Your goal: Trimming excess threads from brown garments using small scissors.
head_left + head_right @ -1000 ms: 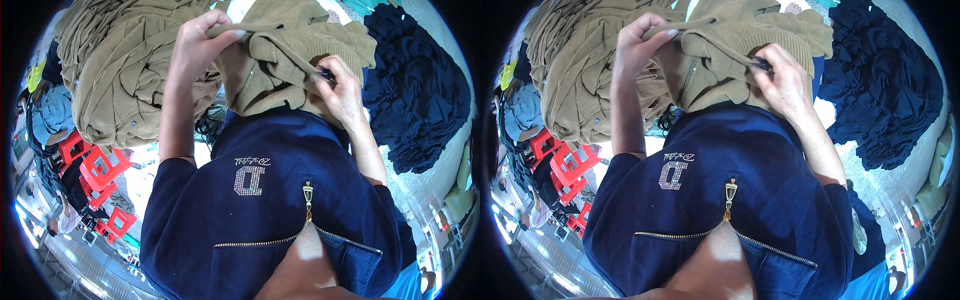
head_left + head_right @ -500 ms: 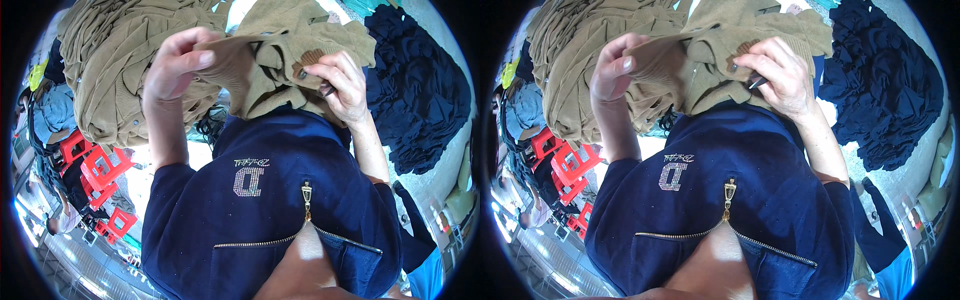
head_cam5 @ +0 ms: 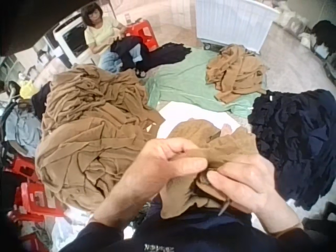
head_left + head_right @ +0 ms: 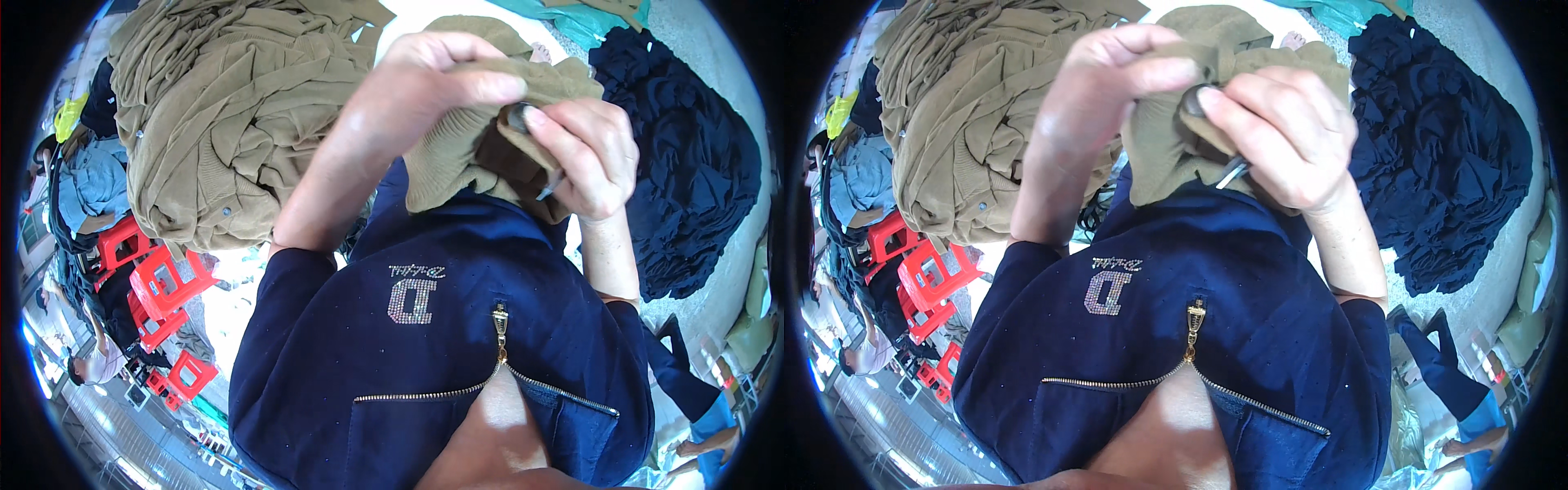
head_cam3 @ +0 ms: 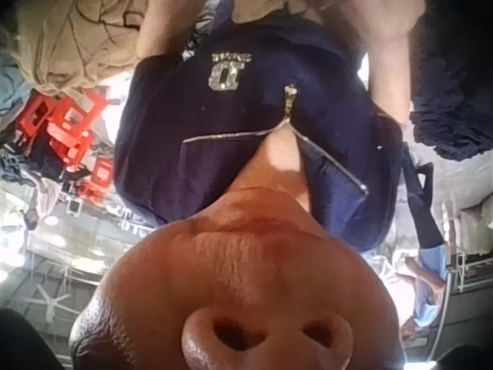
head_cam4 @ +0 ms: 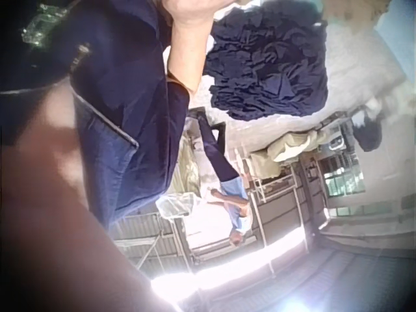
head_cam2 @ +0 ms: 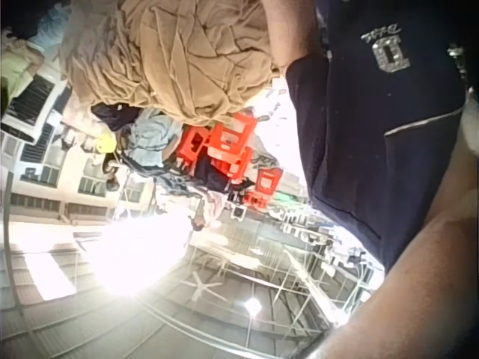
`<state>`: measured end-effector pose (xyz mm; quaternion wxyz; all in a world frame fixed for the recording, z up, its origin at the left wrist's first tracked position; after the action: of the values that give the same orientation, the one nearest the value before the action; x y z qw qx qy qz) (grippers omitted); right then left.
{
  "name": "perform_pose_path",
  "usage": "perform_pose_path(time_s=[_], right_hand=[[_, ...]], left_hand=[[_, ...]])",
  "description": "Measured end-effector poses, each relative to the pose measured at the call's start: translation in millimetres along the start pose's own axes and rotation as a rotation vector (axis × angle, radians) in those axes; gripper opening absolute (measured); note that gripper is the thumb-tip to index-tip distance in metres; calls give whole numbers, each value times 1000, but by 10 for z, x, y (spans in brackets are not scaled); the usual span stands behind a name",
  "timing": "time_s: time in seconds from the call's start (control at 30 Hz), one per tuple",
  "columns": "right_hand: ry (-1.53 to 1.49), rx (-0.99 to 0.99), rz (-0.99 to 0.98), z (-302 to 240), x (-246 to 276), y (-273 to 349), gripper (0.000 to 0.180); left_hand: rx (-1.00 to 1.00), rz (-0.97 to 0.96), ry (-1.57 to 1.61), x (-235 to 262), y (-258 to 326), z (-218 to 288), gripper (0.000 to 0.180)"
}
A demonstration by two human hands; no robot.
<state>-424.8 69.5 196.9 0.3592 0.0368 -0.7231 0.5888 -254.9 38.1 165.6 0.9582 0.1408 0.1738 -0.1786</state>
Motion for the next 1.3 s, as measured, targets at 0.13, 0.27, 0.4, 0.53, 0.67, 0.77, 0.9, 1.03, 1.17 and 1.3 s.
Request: perform_pose_path(time_s=[0.13,0.27,0.4,0.53,0.67,0.77,0.9,1.03,1.17,1.3], right_hand=[[-38,-72,-70,-49,-21,34,38],[-113,-194,-90,-78,-152,164,36],[-246,-288,-42,-74,-230,104,22],[-449,-601,-5,-16,-237,8,34],[-504,-618,-116,125,-308,38,32],[-519,-638,-101,167,-303,-4,29],[-510,-692,-63,221,-340,18,26],[-595,-757,18,282,-406,129,25],[-531,-755,55,197,-361,109,27],[-455,-846,-159,193,-328,18,33]], left_hand=[[-375,-63,-532,-76,78,163,16],[-346,-139,-521,11,90,-74,30],[-560,-164,-733,0,128,60,27],[-698,-170,-840,-71,169,173,24],[-687,-133,-839,-35,120,212,22],[-671,-111,-833,13,56,226,23],[-773,-57,-903,-2,25,221,24],[-995,-80,-1000,-53,3,207,24],[-1195,-27,-1055,-154,26,175,18],[-1282,92,-1318,-180,53,60,18]])
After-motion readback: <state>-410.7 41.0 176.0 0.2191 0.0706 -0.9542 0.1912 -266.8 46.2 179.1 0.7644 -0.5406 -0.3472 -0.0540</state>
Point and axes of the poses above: each hand's wrist, its own y-axis away from the middle knuckle, its own x-axis out of the back of the hand, z = x × y, the point moved 4 cm from there along -y, towards the middle knuckle, and after that the axes turned 2 degrees about y, right-handed, at the moved point
